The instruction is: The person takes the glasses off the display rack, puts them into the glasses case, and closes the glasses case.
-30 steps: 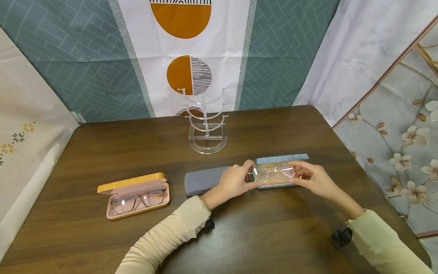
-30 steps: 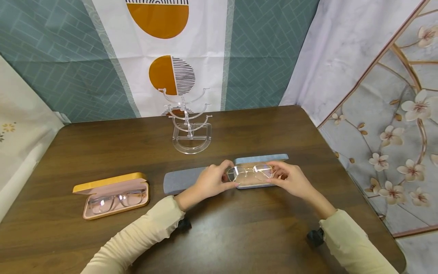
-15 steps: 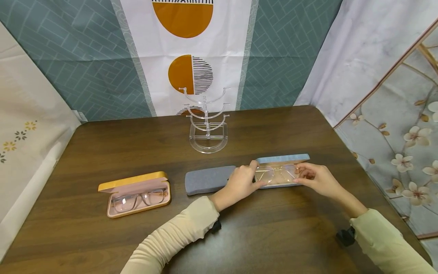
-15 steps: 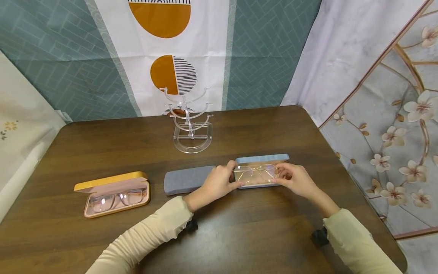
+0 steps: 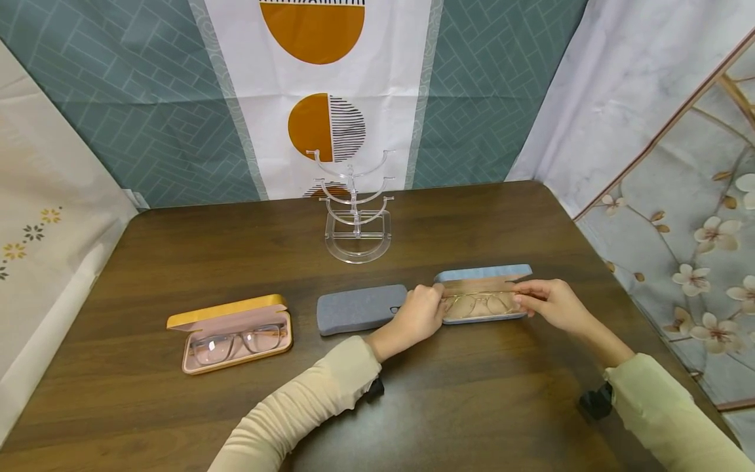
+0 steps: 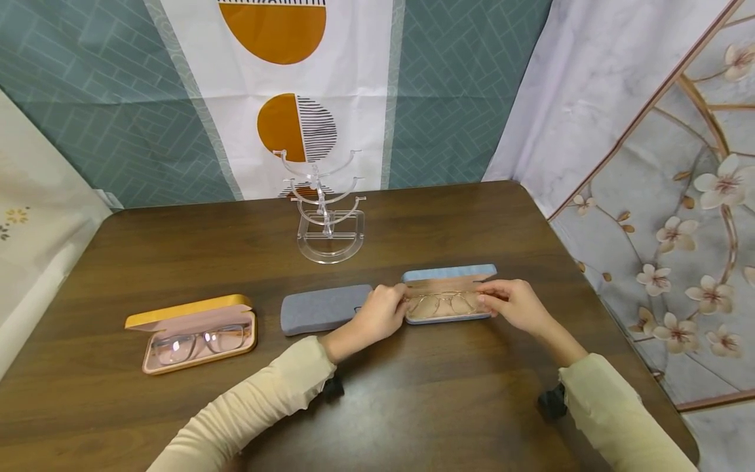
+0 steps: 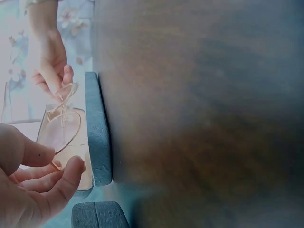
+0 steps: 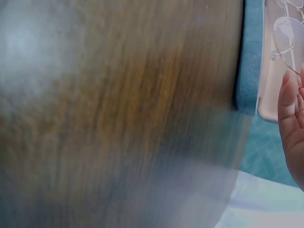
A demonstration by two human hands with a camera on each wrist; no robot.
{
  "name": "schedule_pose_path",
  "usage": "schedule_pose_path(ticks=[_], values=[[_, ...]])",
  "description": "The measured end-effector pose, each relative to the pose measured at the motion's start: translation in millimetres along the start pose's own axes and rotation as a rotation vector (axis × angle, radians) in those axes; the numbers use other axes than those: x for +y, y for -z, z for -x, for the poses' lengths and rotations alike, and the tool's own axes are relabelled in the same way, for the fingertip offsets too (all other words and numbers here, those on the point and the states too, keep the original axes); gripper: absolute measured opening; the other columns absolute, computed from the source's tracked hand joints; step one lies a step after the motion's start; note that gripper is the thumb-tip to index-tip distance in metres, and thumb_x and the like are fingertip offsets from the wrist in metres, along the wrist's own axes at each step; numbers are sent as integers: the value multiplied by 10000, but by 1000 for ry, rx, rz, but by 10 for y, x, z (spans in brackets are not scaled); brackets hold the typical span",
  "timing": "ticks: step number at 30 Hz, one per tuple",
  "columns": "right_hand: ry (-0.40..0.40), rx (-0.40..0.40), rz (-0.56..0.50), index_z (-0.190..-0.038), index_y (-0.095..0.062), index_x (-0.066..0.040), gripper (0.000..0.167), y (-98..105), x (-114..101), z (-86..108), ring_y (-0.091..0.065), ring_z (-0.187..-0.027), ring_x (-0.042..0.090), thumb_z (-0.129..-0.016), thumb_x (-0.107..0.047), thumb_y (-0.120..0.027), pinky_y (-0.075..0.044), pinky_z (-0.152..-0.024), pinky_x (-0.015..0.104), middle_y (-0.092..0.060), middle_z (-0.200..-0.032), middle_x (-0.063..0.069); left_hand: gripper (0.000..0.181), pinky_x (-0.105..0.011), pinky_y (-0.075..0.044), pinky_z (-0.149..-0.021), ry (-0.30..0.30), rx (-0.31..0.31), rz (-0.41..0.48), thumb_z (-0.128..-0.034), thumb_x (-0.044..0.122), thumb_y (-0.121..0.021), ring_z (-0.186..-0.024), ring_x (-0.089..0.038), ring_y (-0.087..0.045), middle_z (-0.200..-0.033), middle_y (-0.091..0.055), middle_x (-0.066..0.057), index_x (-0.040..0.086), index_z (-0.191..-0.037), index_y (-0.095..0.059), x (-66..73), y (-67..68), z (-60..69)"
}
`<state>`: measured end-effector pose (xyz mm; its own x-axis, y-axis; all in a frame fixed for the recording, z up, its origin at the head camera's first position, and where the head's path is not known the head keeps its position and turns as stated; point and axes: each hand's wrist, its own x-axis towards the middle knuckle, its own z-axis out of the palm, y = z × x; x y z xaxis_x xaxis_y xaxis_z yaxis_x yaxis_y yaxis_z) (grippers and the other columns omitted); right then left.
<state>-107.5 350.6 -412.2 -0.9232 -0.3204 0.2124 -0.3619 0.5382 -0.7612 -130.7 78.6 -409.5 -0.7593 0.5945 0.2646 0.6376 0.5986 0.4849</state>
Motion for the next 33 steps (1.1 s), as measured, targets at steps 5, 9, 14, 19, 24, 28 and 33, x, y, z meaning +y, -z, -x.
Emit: schedule_pose_path(ticks=[5, 9, 14, 19, 24, 28, 33], values=[[-80, 5, -3, -955, -625, 133, 149, 28, 73, -43, -571, -518, 156, -843, 37, -600, -493, -475, 283, -624, -660, 130, 56, -164, -441, -455, 24, -43, -24, -866, 44, -584, -567, -80, -558, -771, -648, -74, 1, -892, -610, 20, -40, -53], [-140, -10, 3, -967, -623, 137, 174, 41, 112, -71, -579, -530, 151, -847, 13, -606, -496, -488, 281, -636, -668, 133, 47, -185, -416, -425, 18, -56, -96, -861, 32, -582, -526, -69, -487, -667, -592, -23, 33, -825, -613, 35, -64, -94], [-210, -22, -29, -990, -609, 158, 214, 40, 138, -87, -558, -535, 121, -851, -5, -609, -489, -488, 282, -626, -664, 124, 169, -245, -440, -405, 17, -84, -289, -830, 10, -570, -519, -81, -506, -619, -573, 14, 98, -692, -611, 66, -98, -144], [-283, -18, -62, -1009, -597, 168, 251, 38, 159, -82, -545, -542, 103, -855, -29, -614, -479, -491, 269, -625, -673, 102, 197, -294, -497, -456, 20, -108, -400, -820, 22, -587, -594, -126, -605, -683, -634, 9, 122, -660, -641, 99, -113, -196], [-326, 5, -80, -1002, -602, 160, 250, 24, 148, -82, -532, -526, 120, -857, -43, -617, -469, -489, 269, -628, -674, 102, 188, -280, -507, -476, 43, -122, -404, -838, 39, -591, -635, -138, -632, -704, -644, 5, 113, -679, -659, 109, -114, -229], [-347, 20, -76, -1003, -595, 170, 258, 11, 128, -89, -524, -523, 123, -858, -42, -614, -457, -479, 259, -608, -649, 104, 173, -271, -506, -486, 43, -159, -356, -808, 3, -587, -620, -122, -610, -690, -637, -3, 96, -680, -656, 93, -87, -224], [-361, 68, -81, -989, -594, 185, 252, 5, 116, -82, -533, -518, 111, -854, -28, -615, -464, -470, 259, -618, -660, 125, 176, -198, -409, -408, 28, -188, -171, -770, -63, -541, -475, -77, -414, -568, -496, 2, 58, -653, -594, 62, 26, -188]])
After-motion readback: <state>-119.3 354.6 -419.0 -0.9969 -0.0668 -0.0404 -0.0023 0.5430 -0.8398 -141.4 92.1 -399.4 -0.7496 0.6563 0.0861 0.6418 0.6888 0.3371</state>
